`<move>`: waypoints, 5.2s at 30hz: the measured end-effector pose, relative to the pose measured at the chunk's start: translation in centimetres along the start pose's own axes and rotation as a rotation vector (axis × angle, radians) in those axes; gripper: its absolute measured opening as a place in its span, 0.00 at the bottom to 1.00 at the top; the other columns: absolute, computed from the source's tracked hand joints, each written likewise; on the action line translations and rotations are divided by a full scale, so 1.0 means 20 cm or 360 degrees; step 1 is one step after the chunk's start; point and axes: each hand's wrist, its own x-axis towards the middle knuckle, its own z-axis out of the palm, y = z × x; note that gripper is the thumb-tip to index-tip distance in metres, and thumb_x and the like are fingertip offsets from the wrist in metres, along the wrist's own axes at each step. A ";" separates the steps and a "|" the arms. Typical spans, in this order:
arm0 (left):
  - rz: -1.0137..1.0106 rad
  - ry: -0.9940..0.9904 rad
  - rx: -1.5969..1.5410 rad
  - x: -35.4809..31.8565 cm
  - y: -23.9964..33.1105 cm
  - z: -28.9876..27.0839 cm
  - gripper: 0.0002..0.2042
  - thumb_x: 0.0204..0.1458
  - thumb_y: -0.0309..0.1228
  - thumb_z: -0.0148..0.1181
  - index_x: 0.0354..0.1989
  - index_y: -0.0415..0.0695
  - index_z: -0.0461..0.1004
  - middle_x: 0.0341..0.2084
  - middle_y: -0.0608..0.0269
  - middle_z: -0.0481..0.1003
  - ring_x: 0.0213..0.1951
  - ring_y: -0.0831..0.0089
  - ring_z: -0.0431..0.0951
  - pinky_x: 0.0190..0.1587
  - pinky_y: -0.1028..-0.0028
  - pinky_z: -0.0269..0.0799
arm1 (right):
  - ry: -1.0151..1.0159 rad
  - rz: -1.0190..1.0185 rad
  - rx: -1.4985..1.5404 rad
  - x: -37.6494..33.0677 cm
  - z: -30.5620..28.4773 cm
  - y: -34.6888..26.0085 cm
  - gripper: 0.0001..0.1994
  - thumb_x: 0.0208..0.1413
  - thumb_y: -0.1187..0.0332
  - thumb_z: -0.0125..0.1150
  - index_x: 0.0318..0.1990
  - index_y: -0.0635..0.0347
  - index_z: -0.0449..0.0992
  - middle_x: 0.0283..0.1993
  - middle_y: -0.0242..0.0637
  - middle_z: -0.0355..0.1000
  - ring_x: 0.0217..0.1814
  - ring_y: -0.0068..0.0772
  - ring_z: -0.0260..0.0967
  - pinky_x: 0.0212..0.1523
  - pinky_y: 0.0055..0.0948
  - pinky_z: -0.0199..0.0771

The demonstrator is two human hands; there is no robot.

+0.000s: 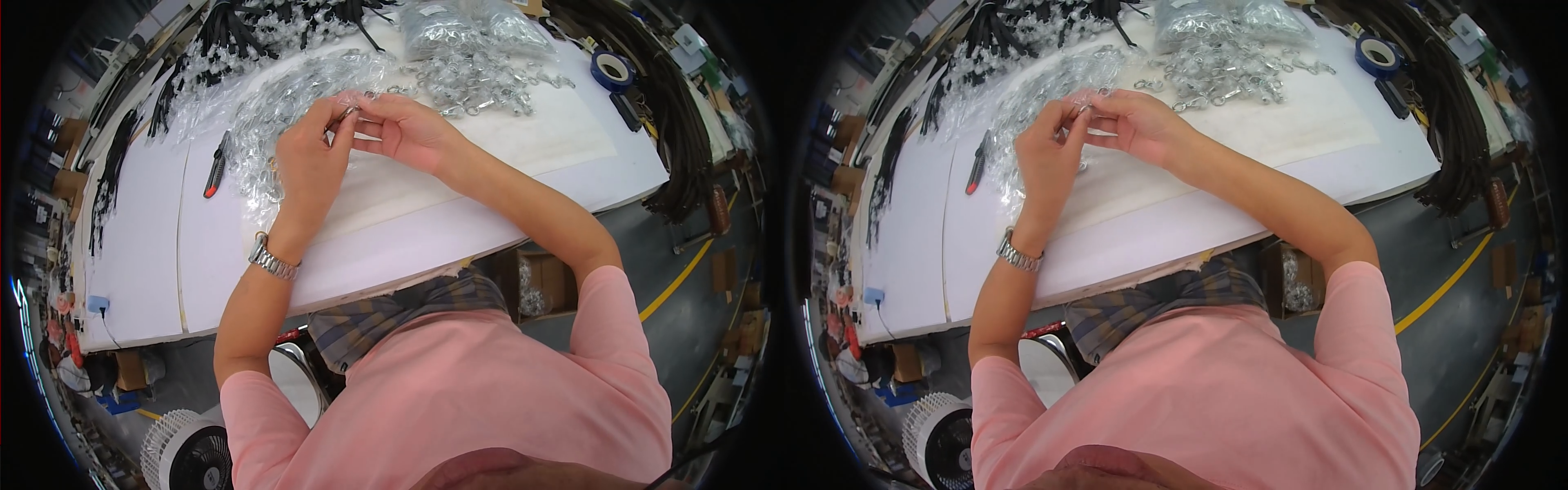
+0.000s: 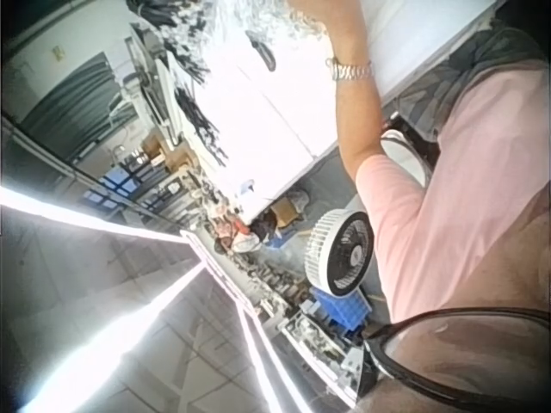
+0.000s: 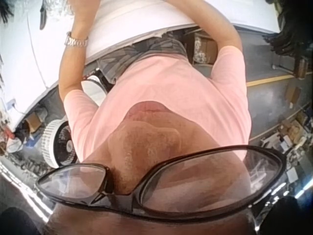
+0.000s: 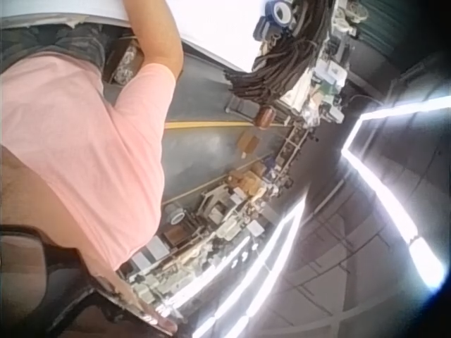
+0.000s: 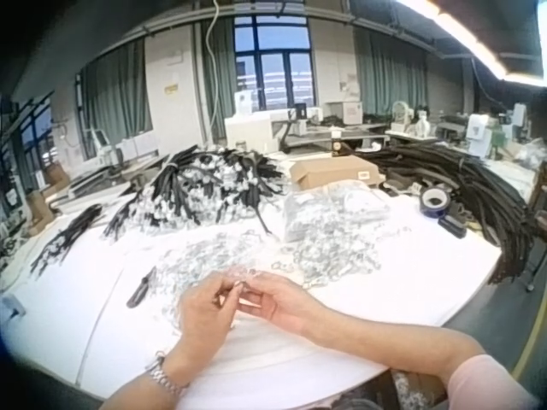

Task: Manually assembling small silver and clear hardware components at a workshop table.

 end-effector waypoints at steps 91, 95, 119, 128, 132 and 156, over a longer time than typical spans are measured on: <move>-0.0344 -0.1160 -0.0791 0.08 -0.04 -0.35 0.19 0.65 0.26 0.49 0.63 0.41 0.74 0.24 0.69 0.76 0.21 0.89 0.65 0.23 0.85 0.58 | -0.0638 0.0827 0.0299 -0.09 0.05 -0.01 0.11 0.74 0.64 0.47 0.45 0.61 0.72 0.24 0.19 0.61 0.20 0.09 0.54 0.25 0.16 0.54; -0.0277 -0.1114 -0.0726 0.07 -0.07 -0.33 0.18 0.65 0.26 0.49 0.61 0.41 0.75 0.23 0.68 0.76 0.21 0.87 0.66 0.25 0.83 0.60 | -0.0619 0.0732 0.0274 -0.09 0.06 0.03 0.11 0.74 0.62 0.48 0.44 0.60 0.71 0.25 0.19 0.61 0.21 0.09 0.53 0.25 0.16 0.55; -0.0423 -0.0522 -0.0221 0.11 -0.19 -0.16 0.10 0.64 0.28 0.55 0.37 0.35 0.81 0.19 0.69 0.71 0.22 0.85 0.64 0.24 0.78 0.54 | -0.0529 -0.1117 -0.3586 0.05 -0.03 0.32 0.05 0.47 0.66 0.62 0.27 0.56 0.81 0.32 0.38 0.77 0.37 0.43 0.75 0.40 0.44 0.71; -0.0002 -0.0455 -0.0153 -0.01 -0.14 -0.18 0.13 0.64 0.36 0.61 0.40 0.36 0.82 0.30 0.55 0.80 0.31 0.67 0.78 0.30 0.68 0.73 | -0.0161 -0.0976 -0.3110 0.08 -0.08 0.20 0.11 0.43 0.59 0.64 0.19 0.55 0.81 0.21 0.30 0.76 0.27 0.38 0.73 0.37 0.45 0.62; 0.0269 -0.0443 0.0079 0.00 -0.30 -0.15 0.13 0.63 0.37 0.62 0.39 0.37 0.82 0.28 0.56 0.80 0.29 0.68 0.78 0.30 0.69 0.73 | -0.0011 -0.0925 -0.2410 0.15 -0.13 0.16 0.13 0.45 0.55 0.66 0.19 0.55 0.83 0.20 0.31 0.78 0.23 0.34 0.75 0.30 0.45 0.69; -0.0491 -0.0615 -0.0170 -0.02 -0.27 -0.23 0.15 0.59 0.38 0.69 0.35 0.36 0.81 0.21 0.58 0.78 0.23 0.75 0.74 0.23 0.74 0.71 | -0.0582 0.0330 -0.1031 0.10 -0.11 0.07 0.13 0.59 0.67 0.70 0.42 0.71 0.80 0.40 0.49 0.82 0.42 0.40 0.83 0.46 0.37 0.86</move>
